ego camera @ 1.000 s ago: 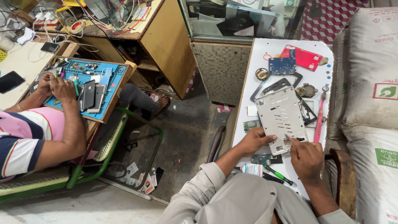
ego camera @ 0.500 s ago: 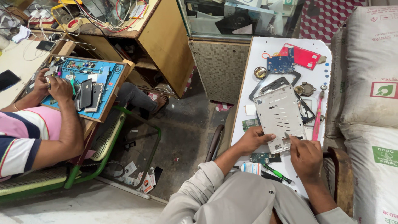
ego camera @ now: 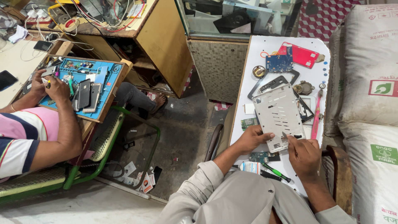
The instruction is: The person holds a white plastic device back cover on the work table and uses a small prying tool to work along its inner edge, repeatedly scraping and lifting at the cover while steadying it with the other hand. The person continues working around the cover's edge throughout the episode.
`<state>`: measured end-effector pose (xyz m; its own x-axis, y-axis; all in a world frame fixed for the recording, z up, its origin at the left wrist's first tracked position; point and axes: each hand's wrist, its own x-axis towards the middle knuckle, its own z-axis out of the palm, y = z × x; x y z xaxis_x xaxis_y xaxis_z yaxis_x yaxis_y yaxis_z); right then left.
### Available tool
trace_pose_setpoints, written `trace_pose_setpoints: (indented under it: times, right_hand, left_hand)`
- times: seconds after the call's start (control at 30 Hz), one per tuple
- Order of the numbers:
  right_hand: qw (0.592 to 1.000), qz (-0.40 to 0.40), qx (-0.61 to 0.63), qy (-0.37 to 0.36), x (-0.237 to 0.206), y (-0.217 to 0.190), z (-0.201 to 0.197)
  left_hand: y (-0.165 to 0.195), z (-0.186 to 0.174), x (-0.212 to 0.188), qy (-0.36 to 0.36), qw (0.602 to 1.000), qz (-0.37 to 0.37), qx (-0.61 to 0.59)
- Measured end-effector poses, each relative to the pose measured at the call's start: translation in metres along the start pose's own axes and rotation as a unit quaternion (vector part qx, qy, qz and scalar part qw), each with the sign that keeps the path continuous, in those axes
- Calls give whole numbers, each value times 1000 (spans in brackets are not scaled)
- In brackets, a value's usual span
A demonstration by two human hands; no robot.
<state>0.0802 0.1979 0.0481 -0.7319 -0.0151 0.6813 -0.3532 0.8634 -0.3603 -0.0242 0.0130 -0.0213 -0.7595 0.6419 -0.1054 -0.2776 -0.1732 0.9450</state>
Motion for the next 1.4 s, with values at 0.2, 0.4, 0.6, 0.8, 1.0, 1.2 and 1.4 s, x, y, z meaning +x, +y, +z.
trace_pose_setpoints:
  times: [0.2, 0.4, 0.6, 0.8, 1.0, 1.2, 1.4]
  right_hand:
    - [999, -3, -6, 38, -2, 3, 4]
    - [998, 42, 0, 50, -2, 3, 2]
    - [1000, 1, 0, 26, -1, 1, 2]
    - [1000, -9, -6, 20, 0, -1, 3]
    - [999, -10, -22, 22, 4, -5, 0]
    - [1000, -19, -24, 4, 7, -9, -2]
    - [999, -33, -21, 0, 10, -13, -2]
  left_hand:
    - [0, 1, 0, -3, 1000, 0, -29]
    - [2, 1, 0, -4, 1000, 3, -23]
    - [3, 2, 0, -5, 1000, 1, -20]
    - [5, 3, -1, -6, 999, -3, -33]
    - [6, 3, -1, -8, 999, 3, -44]
    - [6, 2, 0, -5, 1000, 1, -22]
    - [5, 1, 0, -6, 1000, 3, -27]
